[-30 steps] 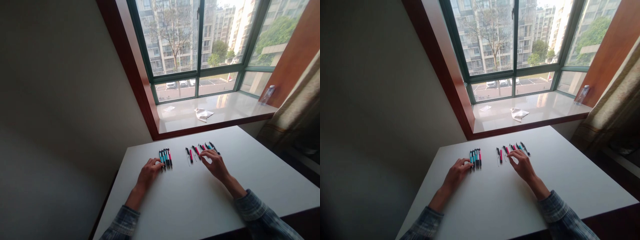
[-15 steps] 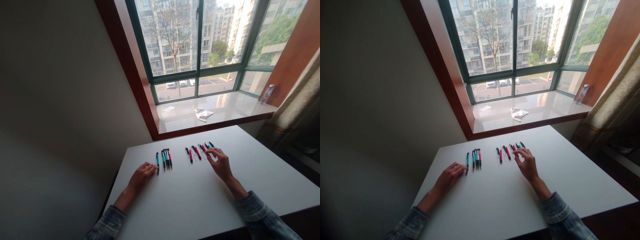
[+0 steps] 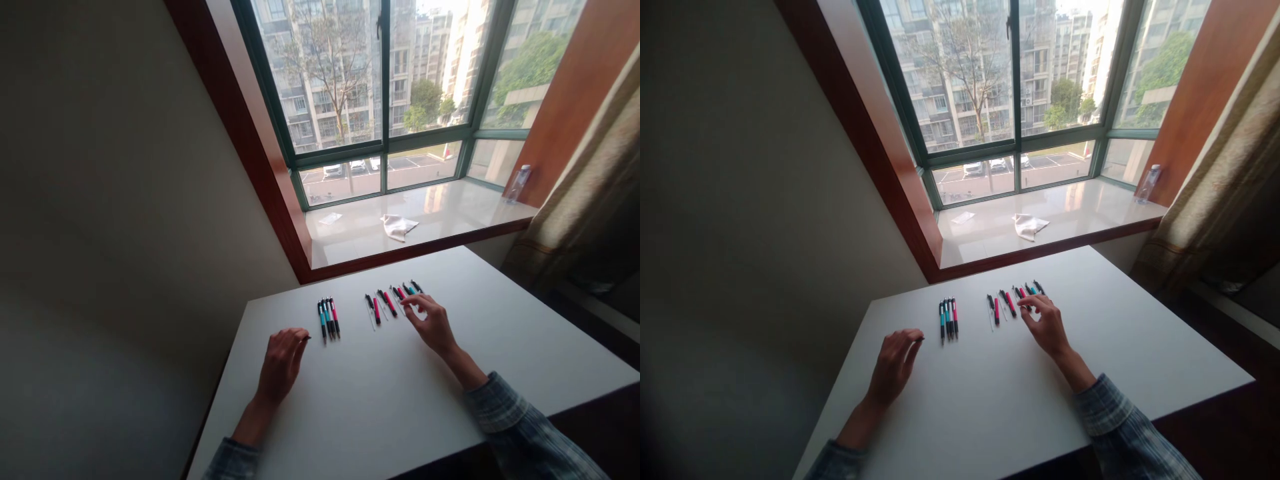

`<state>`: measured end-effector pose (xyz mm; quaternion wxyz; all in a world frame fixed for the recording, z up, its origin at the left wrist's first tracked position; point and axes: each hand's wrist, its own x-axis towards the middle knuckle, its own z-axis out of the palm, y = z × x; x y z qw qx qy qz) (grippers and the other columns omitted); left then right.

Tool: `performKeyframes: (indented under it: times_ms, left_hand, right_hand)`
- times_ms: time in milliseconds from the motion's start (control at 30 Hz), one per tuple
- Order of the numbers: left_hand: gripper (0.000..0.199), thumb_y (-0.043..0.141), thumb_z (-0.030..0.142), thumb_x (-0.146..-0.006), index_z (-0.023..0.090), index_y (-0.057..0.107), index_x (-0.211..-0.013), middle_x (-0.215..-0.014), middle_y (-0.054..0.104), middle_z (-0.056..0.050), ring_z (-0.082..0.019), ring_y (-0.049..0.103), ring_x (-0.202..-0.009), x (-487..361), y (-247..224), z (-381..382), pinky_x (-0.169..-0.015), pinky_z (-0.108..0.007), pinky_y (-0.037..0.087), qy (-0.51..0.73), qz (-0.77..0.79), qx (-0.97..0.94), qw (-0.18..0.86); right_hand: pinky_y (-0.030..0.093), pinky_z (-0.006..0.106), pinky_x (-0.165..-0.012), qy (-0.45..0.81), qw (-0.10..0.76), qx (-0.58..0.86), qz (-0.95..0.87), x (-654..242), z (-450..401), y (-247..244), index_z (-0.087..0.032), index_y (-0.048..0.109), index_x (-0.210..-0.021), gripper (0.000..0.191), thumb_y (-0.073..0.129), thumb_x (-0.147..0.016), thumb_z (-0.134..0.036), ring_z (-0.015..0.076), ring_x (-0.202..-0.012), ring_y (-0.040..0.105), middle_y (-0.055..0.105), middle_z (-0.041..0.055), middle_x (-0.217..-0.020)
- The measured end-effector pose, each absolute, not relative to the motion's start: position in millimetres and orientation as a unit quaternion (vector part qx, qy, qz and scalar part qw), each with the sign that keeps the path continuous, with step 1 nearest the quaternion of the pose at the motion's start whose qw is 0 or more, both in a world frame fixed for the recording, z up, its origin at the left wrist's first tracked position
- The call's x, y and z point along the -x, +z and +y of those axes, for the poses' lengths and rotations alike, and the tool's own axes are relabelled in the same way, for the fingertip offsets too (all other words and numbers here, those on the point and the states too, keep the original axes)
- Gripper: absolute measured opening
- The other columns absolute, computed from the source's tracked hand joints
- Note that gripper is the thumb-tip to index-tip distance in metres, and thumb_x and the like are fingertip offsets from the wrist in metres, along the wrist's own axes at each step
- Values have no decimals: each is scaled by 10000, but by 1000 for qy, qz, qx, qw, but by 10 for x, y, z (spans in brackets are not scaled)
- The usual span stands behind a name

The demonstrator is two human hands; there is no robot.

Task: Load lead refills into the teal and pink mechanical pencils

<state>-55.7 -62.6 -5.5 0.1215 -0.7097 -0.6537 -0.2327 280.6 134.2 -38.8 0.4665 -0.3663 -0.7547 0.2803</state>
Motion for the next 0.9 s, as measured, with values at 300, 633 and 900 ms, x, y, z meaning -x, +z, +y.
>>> performKeyframes:
  times_ms: [300, 633, 900]
  left_hand:
    - [220, 476, 268, -1054, 246, 595, -1237, -1041, 689, -75, -214, 685, -931, -560, -262, -514, -803, -334, 559, -331, -630, 702, 22]
    - [165, 539, 283, -1029, 216, 675, -1093, -936, 757, -66, -214, 731, -840, -751, -336, -356, -748, -315, 565, -355, -608, 709, -19]
    - [236, 490, 322, -1050, 219, 692, -1117, -990, 783, -79, -212, 753, -863, -714, -334, -357, -769, -310, 573, -366, -622, 689, -68]
  right_hand:
    - [273, 264, -530, 462, 322, 289, -775, -2519, 875, -394, -185, 465, -579, 600, 477, -997, -615, 113, -537, 377, 424, -37, -555]
    - [257, 252, -520, 492, 313, 288, -760, -2353, 801, -481, -186, 460, -592, 540, 561, -963, -565, 105, -547, 339, 394, -49, -559]
    - [455, 272, -625, 488, 325, 273, -763, -2398, 781, -421, -188, 688, -787, 332, 666, -933, -485, 154, -655, 586, 682, 8, -717]
